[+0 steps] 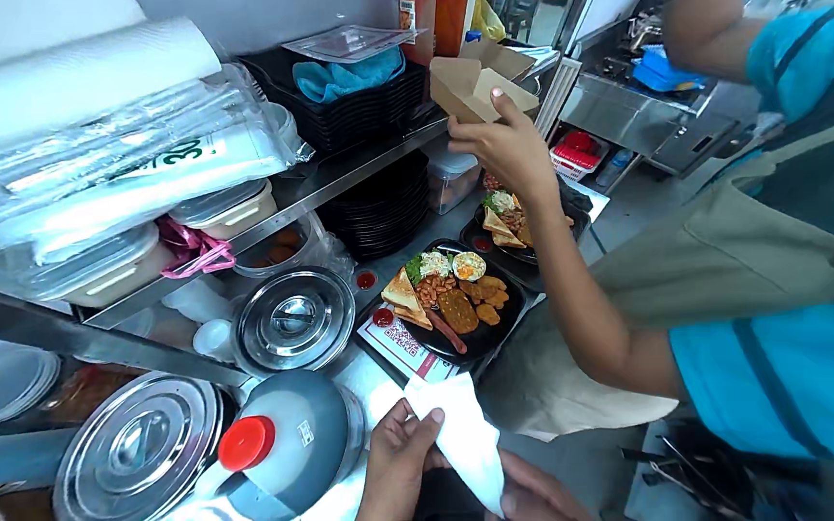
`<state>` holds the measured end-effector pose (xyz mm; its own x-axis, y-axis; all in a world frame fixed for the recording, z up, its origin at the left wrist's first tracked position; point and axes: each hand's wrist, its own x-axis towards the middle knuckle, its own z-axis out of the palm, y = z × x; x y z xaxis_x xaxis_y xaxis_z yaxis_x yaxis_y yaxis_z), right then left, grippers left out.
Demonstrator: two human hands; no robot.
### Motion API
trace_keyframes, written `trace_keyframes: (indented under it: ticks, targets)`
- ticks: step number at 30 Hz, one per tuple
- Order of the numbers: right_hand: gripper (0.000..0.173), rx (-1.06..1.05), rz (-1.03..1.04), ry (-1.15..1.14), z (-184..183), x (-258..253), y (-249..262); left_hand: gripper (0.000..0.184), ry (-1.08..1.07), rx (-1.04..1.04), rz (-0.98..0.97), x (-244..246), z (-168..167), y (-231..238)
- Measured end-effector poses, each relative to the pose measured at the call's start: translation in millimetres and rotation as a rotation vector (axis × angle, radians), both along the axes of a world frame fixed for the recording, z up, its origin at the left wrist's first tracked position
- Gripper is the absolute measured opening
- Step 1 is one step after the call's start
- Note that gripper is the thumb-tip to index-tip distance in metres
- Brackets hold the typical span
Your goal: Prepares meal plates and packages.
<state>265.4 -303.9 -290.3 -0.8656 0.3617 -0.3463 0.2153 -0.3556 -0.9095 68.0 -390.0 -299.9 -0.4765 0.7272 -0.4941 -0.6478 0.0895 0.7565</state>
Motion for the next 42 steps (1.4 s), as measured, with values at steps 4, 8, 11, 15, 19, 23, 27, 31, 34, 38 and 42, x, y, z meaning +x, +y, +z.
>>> trace_keyframes:
  ticks: [4,8,11,15,19,23,27,31,34,38,42]
  targets:
    - [0.039,-0.024,-0.133,0.002,1,-14,-1,0.017,0.095,0.000,-0.096,3,2,-2]
    - [0.041,0.154,-0.195,-0.219,6,-29,-3,0.013,0.120,-0.046,-0.087,3,2,0]
    - [0.036,0.291,-0.198,-0.248,3,-32,-6,0.014,0.106,-0.082,-0.055,4,2,1]
    - [0.033,0.695,-0.222,-0.137,-3,-35,-14,0.016,0.135,-0.105,0.054,14,-1,5]
    - [0.034,0.912,-0.186,-0.076,-18,-33,-16,0.019,0.226,-0.146,0.120,20,-13,7]
    - [0.035,0.915,-0.096,-0.141,-16,-27,-14,0.016,0.187,-0.165,0.109,22,-12,6]
    - [0.034,0.937,-0.116,-0.197,-13,-29,-6,0.027,0.000,-0.012,0.092,23,-9,5]
    - [0.027,0.897,-0.215,-0.156,-17,-40,2,0.025,0.163,-0.083,0.095,20,-18,9]
    - [0.037,0.574,-0.215,-0.278,-15,-47,9,0.020,0.129,-0.169,0.199,13,-27,18]
    - [0.039,0.288,-0.169,-0.384,-27,-54,25,0.030,0.097,-0.295,0.291,8,-45,35]
    - [0.037,0.300,-0.293,-0.367,-34,-61,27,0.032,0.281,-0.374,0.213,3,-50,49]
